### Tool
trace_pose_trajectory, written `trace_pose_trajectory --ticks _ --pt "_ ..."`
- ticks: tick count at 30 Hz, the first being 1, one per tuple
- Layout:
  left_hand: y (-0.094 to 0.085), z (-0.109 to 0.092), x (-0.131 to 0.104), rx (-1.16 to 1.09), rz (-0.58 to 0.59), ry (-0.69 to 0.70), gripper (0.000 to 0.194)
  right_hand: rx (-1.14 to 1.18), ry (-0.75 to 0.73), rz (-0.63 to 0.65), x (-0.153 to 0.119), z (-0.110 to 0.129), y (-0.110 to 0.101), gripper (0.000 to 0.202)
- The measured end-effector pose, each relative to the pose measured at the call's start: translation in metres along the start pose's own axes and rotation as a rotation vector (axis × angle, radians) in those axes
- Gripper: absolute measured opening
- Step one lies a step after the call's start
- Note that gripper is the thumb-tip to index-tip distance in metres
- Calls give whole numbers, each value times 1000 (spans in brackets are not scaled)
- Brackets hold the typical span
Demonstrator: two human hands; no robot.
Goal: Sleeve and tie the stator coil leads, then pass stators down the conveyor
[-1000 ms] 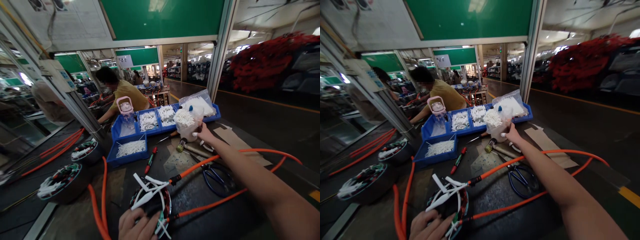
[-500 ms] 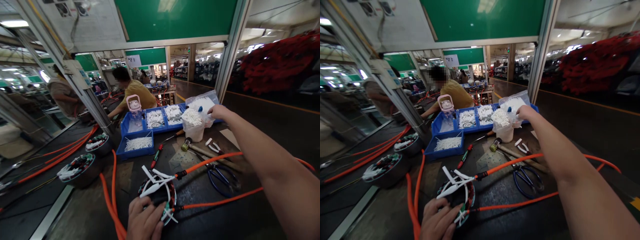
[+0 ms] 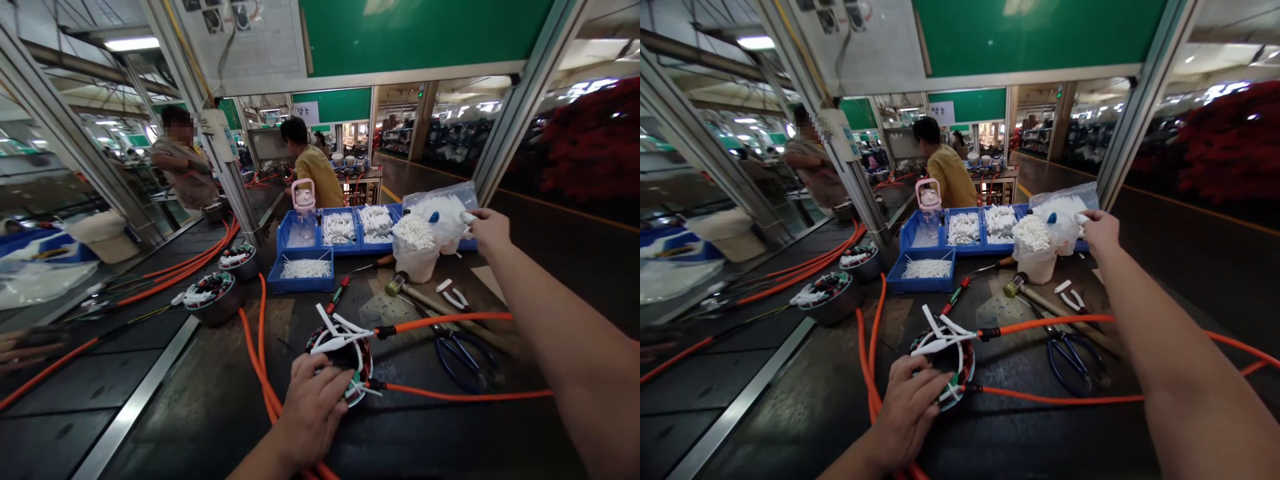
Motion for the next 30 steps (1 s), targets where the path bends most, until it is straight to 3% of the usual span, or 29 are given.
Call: trace_pose_trajectory --ticks 3,5,8,11,14,16,20,22,26,30 --pt "-9 -4 1 -34 108 -24 40 181 -36 -169 -11 26 -16 29" --pt "-15 -10 3 -94 131 -75 38 289 -115 -214 -35 53 -28 29" --pt "-21 -18 5 -200 100 -191 37 398 -270 -210 -105 96 -47 21" --pt "-22 -22 6 -266 74 -283 44 395 -424 -73 -193 120 -64 16" --pt "-21 -22 5 -248 57 -298 44 375 -737 324 -268 122 -73 25" --pt "-19 -22 3 -205 49 -262 41 341 -803 433 -303 114 -77 32" --pt "-20 -23 -3 -71 -36 -192 37 370 -669 445 -348 100 -85 34" --pt "-22 -24 -4 -46 -75 -201 34 390 -694 479 -366 98 -89 34" --pt "-23 -24 -3 -109 -21 -229 31 371 -802 544 -395 95 -89 41" --pt "-21 -22 0 -123 42 -257 33 353 -817 558 -412 89 -80 45"
Point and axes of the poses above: each hand's wrist, its own x-axis towards the middle knuckle, its own y-axis out of the palm, z = x × y, the point moved 1 cm from there along x, towards the middle knuckle, and after that the axes turned 8 degrees about -x, right-handed, at the moved point
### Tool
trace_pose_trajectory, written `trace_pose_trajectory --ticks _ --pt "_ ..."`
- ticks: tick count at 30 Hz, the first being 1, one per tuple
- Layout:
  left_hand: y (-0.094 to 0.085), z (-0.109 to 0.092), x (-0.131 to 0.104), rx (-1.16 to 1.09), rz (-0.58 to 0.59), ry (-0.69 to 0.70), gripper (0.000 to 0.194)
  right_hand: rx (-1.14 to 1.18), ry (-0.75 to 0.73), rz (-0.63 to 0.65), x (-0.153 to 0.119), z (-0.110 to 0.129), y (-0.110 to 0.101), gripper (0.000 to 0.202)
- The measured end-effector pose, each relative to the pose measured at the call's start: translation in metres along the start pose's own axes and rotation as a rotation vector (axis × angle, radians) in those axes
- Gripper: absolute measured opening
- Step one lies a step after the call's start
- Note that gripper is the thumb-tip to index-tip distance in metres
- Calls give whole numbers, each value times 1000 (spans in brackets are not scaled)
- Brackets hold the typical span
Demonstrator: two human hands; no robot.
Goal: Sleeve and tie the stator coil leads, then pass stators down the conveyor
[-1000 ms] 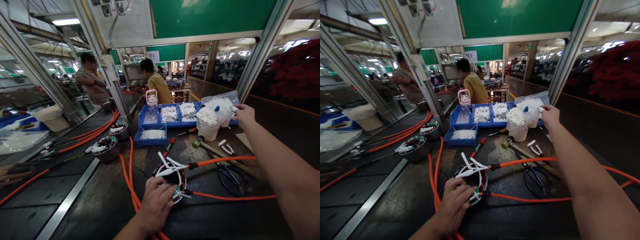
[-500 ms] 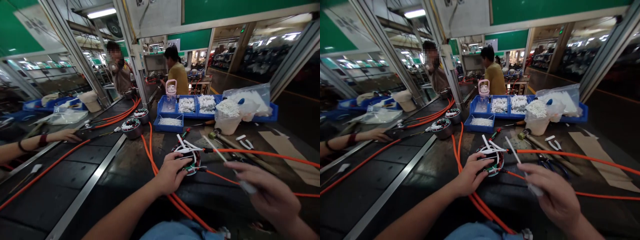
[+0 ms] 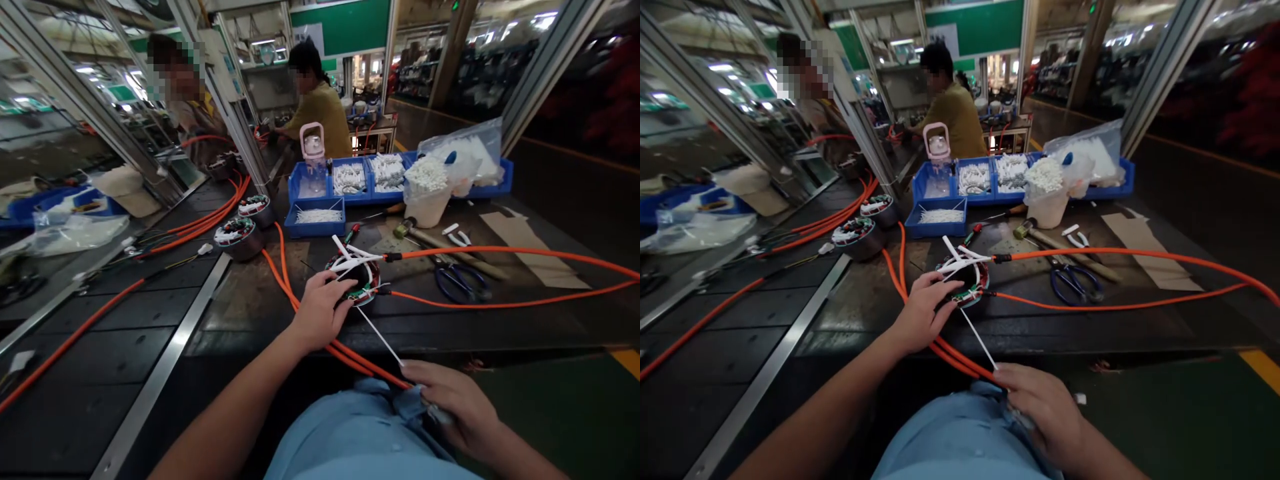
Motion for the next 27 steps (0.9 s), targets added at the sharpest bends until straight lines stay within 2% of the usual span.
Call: trace_pose_trajectory --ticks 4,10,13,16,19,23,27 --pt "-2 4 3 11 34 -23 34 32 8 -7 -7 -5 12 42" --pt "-11 8 5 57 126 60 40 18 28 -16 -7 -3 21 46" --pt "-11 8 6 157 95 106 37 -5 24 -85 6 8 20 45" --pt "-9 8 8 241 37 105 34 -36 -11 -156 22 20 17 43" --pt "-8 9 10 246 37 91 34 -73 -38 -185 30 26 15 42" --pt "-8 9 12 215 49 83 33 -78 -40 -169 28 27 18 44" --pt "-8 4 14 249 35 86 29 -80 14 -162 36 16 34 46"
Point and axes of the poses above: each hand's wrist, its own x-axis towards the middle knuckle, its own y-axis out of the palm, z = x × y, the point moved 1 cm from there along x, towards the middle knuckle, and after that the axes turned 8 degrees about -x, right-handed, at the moved point
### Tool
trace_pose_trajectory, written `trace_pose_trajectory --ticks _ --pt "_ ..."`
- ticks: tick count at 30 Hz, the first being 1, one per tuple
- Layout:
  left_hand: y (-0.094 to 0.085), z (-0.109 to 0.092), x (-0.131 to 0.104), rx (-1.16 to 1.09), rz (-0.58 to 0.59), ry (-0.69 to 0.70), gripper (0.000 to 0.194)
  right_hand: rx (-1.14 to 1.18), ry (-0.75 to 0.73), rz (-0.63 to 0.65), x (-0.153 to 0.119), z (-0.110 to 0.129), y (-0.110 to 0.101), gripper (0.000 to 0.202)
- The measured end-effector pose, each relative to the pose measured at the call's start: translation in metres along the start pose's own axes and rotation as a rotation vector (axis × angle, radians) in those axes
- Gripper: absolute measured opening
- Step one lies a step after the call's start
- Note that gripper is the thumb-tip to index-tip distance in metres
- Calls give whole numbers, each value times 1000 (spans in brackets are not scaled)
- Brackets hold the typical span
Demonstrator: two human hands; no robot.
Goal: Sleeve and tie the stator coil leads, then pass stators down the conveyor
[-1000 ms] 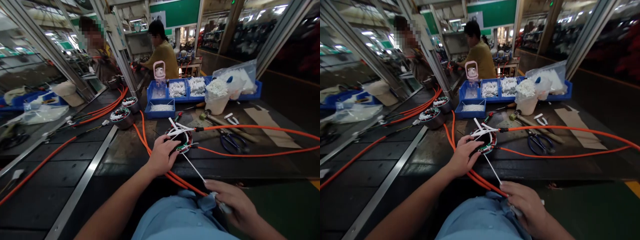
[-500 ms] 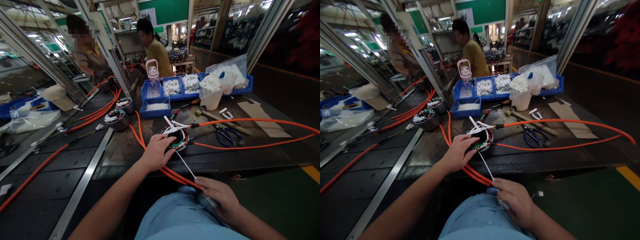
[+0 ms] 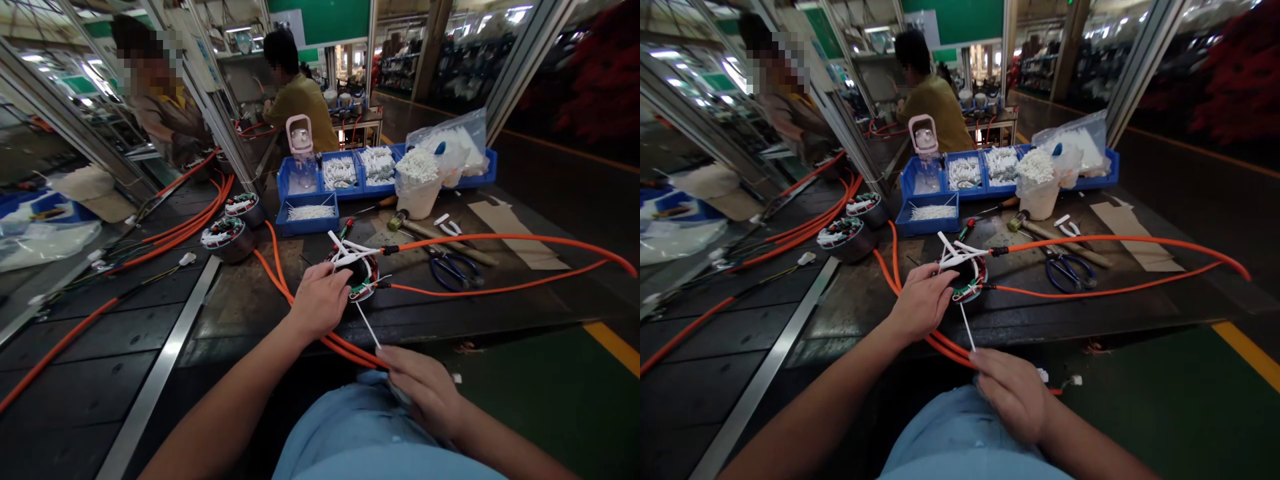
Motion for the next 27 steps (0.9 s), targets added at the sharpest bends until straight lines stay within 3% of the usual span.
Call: trace_pose_trajectory --ticks 3,6,10,14,17,21,27 --pt "1 -4 2 -81 -30 -62 30 -26 125 18 16 -16 21 38" --pt "7 -4 0 -362 -119 -148 41 64 224 -3 35 -30 34 27" --pt "15 -1 -3 -573 -265 -152 56 346 555 -62 52 -40 36 12" --pt "9 1 -2 -322 -280 111 20 594 700 -119 54 -39 36 13" --pt "0 2 1 -68 -296 260 16 683 709 -129 52 -38 37 17" --pt "-3 -1 4 91 -289 286 16 647 699 -100 51 -37 37 16" --pt "1 -8 4 142 -280 296 16 563 690 -86 50 -39 37 13"
Point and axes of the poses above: each hand's wrist, its own x-axis towards the middle knuckle, its own y-axis out of the palm, z = x × y, the point moved 1 cm from there along x, towards the middle knuckle, and after that the axes turned 8 degrees about -x, right-handed, at the moved point
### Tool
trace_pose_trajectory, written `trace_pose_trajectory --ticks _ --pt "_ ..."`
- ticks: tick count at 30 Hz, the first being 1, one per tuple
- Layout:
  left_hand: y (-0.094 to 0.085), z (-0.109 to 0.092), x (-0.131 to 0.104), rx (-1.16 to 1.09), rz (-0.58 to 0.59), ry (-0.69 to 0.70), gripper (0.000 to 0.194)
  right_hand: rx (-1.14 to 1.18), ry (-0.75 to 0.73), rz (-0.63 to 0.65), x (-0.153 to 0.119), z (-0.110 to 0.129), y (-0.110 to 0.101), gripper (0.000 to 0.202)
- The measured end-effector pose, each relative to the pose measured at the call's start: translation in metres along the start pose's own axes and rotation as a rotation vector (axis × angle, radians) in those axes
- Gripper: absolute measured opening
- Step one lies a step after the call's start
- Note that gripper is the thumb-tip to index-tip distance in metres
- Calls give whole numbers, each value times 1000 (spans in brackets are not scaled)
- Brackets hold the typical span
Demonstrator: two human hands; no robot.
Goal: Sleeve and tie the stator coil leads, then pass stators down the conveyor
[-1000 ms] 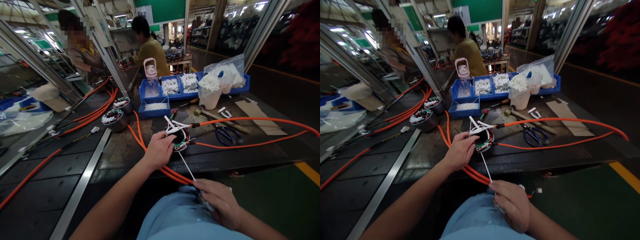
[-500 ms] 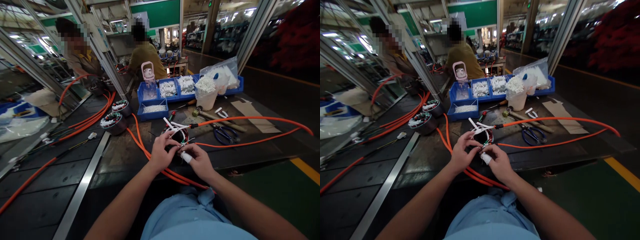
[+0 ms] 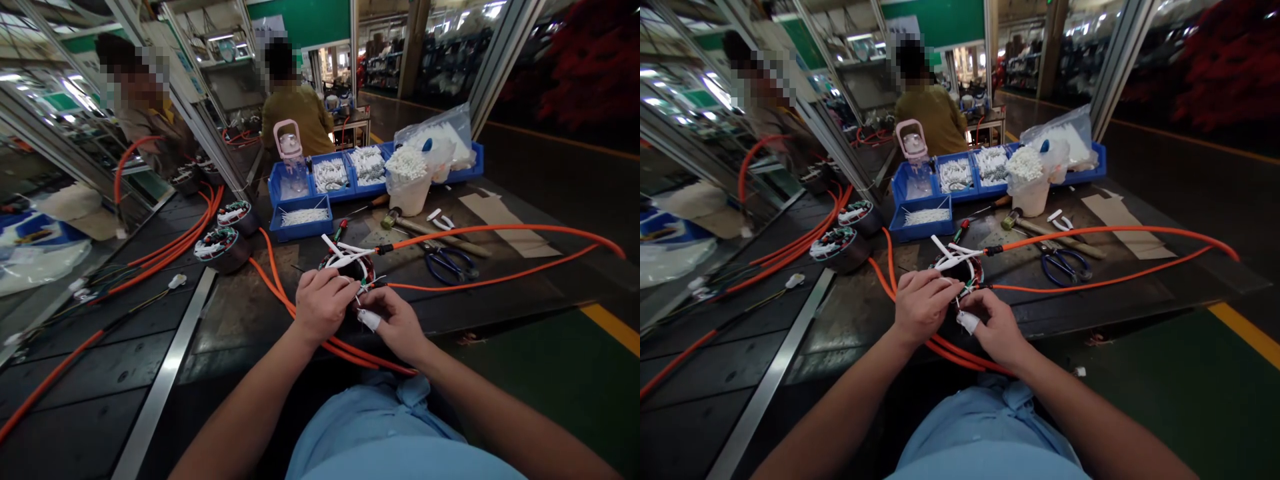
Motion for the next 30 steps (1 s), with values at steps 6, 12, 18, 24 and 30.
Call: trace_pose_trajectory --ticks 6,12,18,24,30 --pt "2 -1 -1 91 -29 71 16 -91 31 -39 1 1 0 13" --pt "-3 0 -6 -45 3 145 19 -152 61 -108 9 3 4 12" --pt "-8 -2 -11 -481 76 -52 20 -139 7 -63 1 5 1 8" --pt "4 -7 -12 -521 9 -139 14 -434 -25 226 -3 18 -19 12" --pt "3 -5 -16 -400 57 -152 19 -398 14 256 3 15 -16 24"
Point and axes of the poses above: each hand's wrist, its own x-axis towards the middle knuckle, its own y-axis out of the palm, z = x × y, the point moved 1 cm from there along x, towards the middle knuckle, and after that the axes turned 8 degrees about -x, right-handed, at the moved point
